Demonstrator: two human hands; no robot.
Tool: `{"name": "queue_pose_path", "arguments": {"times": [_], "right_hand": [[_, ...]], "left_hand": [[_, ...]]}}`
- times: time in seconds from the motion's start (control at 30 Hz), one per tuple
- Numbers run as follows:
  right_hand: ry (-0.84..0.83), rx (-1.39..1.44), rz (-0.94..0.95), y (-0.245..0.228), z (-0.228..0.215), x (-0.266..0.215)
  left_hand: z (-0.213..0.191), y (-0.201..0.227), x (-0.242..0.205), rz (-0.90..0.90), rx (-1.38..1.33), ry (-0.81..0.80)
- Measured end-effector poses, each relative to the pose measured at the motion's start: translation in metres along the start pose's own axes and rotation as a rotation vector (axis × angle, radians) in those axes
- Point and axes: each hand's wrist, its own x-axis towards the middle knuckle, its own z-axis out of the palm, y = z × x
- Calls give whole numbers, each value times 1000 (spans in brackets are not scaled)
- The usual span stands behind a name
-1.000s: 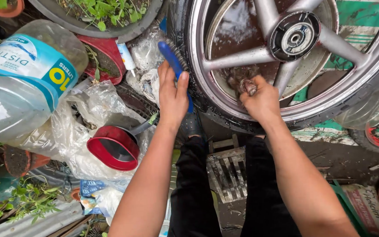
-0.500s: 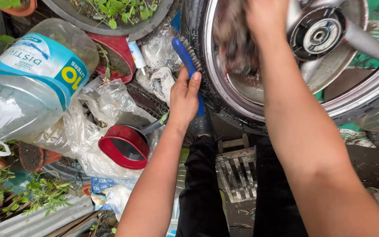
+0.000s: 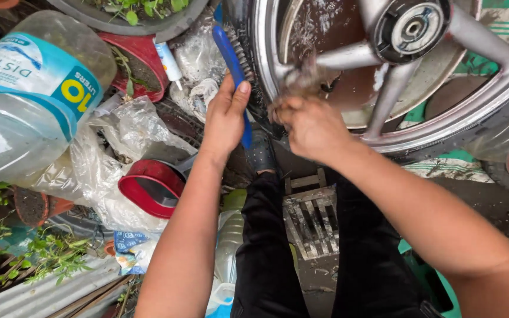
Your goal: Cleaning a motorcycle wheel rim and spokes using a brush and water
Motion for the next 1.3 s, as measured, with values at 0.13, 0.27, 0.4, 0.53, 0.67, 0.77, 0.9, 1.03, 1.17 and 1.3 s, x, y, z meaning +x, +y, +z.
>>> {"name": "queue_pose_path", "arguments": {"times": [0.13, 0.27, 0.4, 0.53, 0.67, 0.77, 0.9, 1.03, 1.17, 1.3], "right_hand": [[-107, 334, 206, 24, -3, -43], [337, 577, 135, 47, -11, -2], [262, 526, 227, 23, -5, 93], [142, 143, 192, 0, 6, 71], [87, 129, 84, -8, 21, -7], [58, 366, 163, 5, 17, -10], [255, 452, 226, 11, 12, 83], [623, 399, 466, 39, 48, 133], [352, 304, 255, -12, 5, 75], [39, 181, 168, 22, 3, -41]], "left_hand": [[-1, 1, -1, -11, 42, -10], [4, 8, -5, 35, 45, 17], [13, -21, 3, 9, -55, -41], [13, -24, 1, 5, -60, -10], [17, -28, 8, -24, -43, 7], [19, -29, 5, 6, -44, 1], [21, -32, 6, 32, 4, 20], [22, -34, 7, 17, -12, 19], [23, -36, 9, 45, -42, 35], [22, -31, 8, -15, -15, 20]]}}
